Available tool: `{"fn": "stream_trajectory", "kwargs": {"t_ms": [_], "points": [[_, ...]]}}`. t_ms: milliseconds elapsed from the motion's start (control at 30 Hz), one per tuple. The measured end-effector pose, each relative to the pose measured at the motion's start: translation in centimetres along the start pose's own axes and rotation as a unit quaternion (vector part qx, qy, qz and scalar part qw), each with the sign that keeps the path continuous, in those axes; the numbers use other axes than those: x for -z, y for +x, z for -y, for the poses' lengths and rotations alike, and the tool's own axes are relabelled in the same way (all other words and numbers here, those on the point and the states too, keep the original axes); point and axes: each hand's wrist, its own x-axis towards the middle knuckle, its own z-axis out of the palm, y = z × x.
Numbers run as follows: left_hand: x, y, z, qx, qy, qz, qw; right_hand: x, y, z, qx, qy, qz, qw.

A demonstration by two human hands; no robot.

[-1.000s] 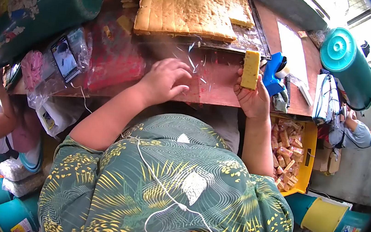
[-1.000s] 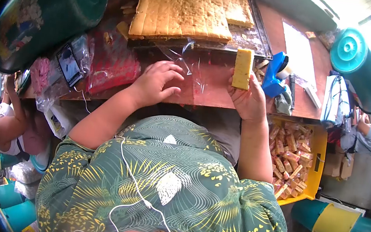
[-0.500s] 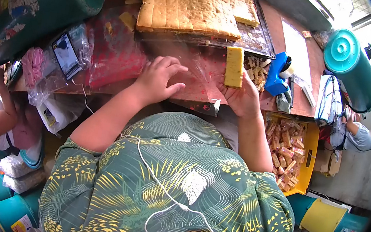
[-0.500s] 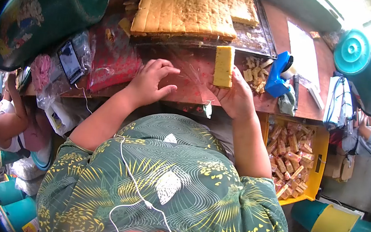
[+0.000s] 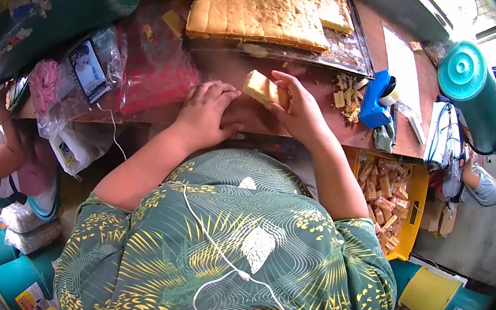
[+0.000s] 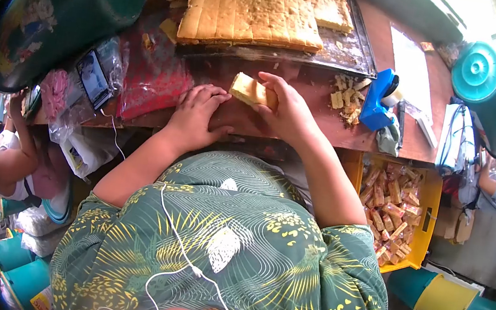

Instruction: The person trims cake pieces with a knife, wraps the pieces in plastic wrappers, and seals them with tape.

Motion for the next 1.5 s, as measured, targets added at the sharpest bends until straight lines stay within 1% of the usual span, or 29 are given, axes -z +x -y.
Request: {"fn": "stream_trajectory", "kwargs": {"t_ms": [100, 200, 233, 333, 433, 467, 533, 567, 600, 667, 733, 767, 800, 833, 900, 933, 967, 1000, 1033, 1067, 1100, 1133, 1233, 1333, 1367, 1467, 1500], "points": [[-0.4, -0.2, 0.2, -0.005, 0.005, -0.016, 1.0, -0.3, 1.1, -2.5, 0.032, -0.088, -0.002, 0.996], [-0.7, -0.5, 0.5, -0.011, 0.009, -0.031, 0.999, 0.3, 1.0, -1.8, 0.023, -0.112, 0.028, 0.993], [-0.7, -0.5, 0.5, -0.01, 0.009, -0.034, 0.999, 0.5, 1.0, -1.6, 0.034, -0.112, 0.034, 0.993], [-0.8, -0.3, 0.6, -0.01, -0.002, -0.039, 0.999, 0.8, 0.8, -2.0, 0.017, -0.103, 0.063, 0.993], [-0.3, 0.1, 0.4, 0.0, -0.038, -0.031, 0.999, 0.3, 0.4, -1.9, 0.064, -0.126, -0.007, 0.99], [0.2, 0.3, 0.4, 0.005, -0.051, -0.029, 0.998, 0.4, -0.1, -1.6, 0.085, -0.168, -0.033, 0.982], [1.1, 1.8, 0.7, -0.004, -0.084, -0.077, 0.993, 0.7, -2.0, -0.7, 0.129, -0.249, -0.085, 0.956], [1.6, 2.8, 1.0, -0.005, -0.1, -0.102, 0.99, 0.9, -3.5, -1.4, 0.134, -0.238, -0.076, 0.959], [2.4, 3.9, 1.1, -0.028, -0.076, -0.132, 0.988, 1.0, -4.9, -2.1, 0.184, -0.253, -0.054, 0.948], [3.5, 6.7, 1.0, -0.069, -0.022, -0.184, 0.98, 0.4, -7.2, -1.9, 0.206, -0.286, 0.008, 0.936], [2.3, 9.1, 1.5, -0.099, 0.067, -0.224, 0.967, 0.2, -8.2, -2.8, 0.218, -0.38, 0.008, 0.899], [1.5, 10.1, 2.0, -0.112, 0.076, -0.209, 0.968, 0.0, -8.2, -3.1, 0.221, -0.384, -0.017, 0.896], [0.7, 10.9, 2.4, -0.125, 0.084, -0.196, 0.969, -0.1, -7.7, -2.8, 0.221, -0.359, -0.008, 0.907], [0.9, 11.3, 2.0, -0.147, 0.091, -0.227, 0.959, -0.1, -7.1, -2.1, 0.22, -0.335, 0.002, 0.916], [1.3, 11.7, 1.4, -0.105, 0.051, -0.176, 0.977, 0.3, -6.0, -0.4, 0.219, -0.28, 0.017, 0.935], [2.1, 11.6, 0.7, -0.086, 0.03, -0.148, 0.985, 0.8, -5.2, 0.3, 0.222, -0.277, 0.007, 0.935], [3.1, 11.3, 0.1, -0.086, 0.009, -0.153, 0.984, 1.3, -4.5, 0.8, 0.223, -0.273, -0.004, 0.936], [4.0, 10.9, -0.5, -0.057, -0.092, -0.094, 0.99, 1.8, -3.7, 1.3, 0.223, -0.27, -0.016, 0.937], [5.0, 10.5, -1.0, -0.027, -0.192, -0.035, 0.98, 2.4, -2.9, 2.1, 0.229, -0.299, -0.043, 0.925], [5.5, 10.1, -1.2, 0.004, -0.289, 0.024, 0.957, 2.9, -1.7, 3.1, 0.249, -0.315, -0.09, 0.911], [5.3, 9.7, -1.0, -0.028, -0.279, 0.033, 0.959, 3.1, -0.8, 4.2, 0.241, -0.336, -0.117, 0.903], [5.2, 9.3, -1.0, -0.042, -0.272, 0.023, 0.961, 3.1, 0.0, 4.8, 0.233, -0.356, -0.145, 0.893], [4.6, 7.7, -1.5, -0.079, -0.24, -0.007, 0.968, 4.0, 1.9, 2.6, 0.23, -0.289, -0.04, 0.928], [3.2, 6.8, -1.4, -0.142, -0.077, -0.085, 0.983, 3.8, 1.6, 2.2, 0.087, -0.222, 0.014, 0.971], [2.4, 7.0, -1.2, -0.126, -0.034, -0.07, 0.989, 3.3, 1.4, 2.6, 0.08, -0.192, -0.009, 0.978], [1.6, 7.1, -1.4, -0.108, -0.089, -0.04, 0.989, 2.4, 0.9, 1.6, 0.14, -0.208, -0.058, 0.966], [1.6, 7.0, -1.5, -0.111, -0.103, -0.048, 0.987, 2.3, 0.7, 0.5, 0.153, -0.247, -0.045, 0.956]]}}
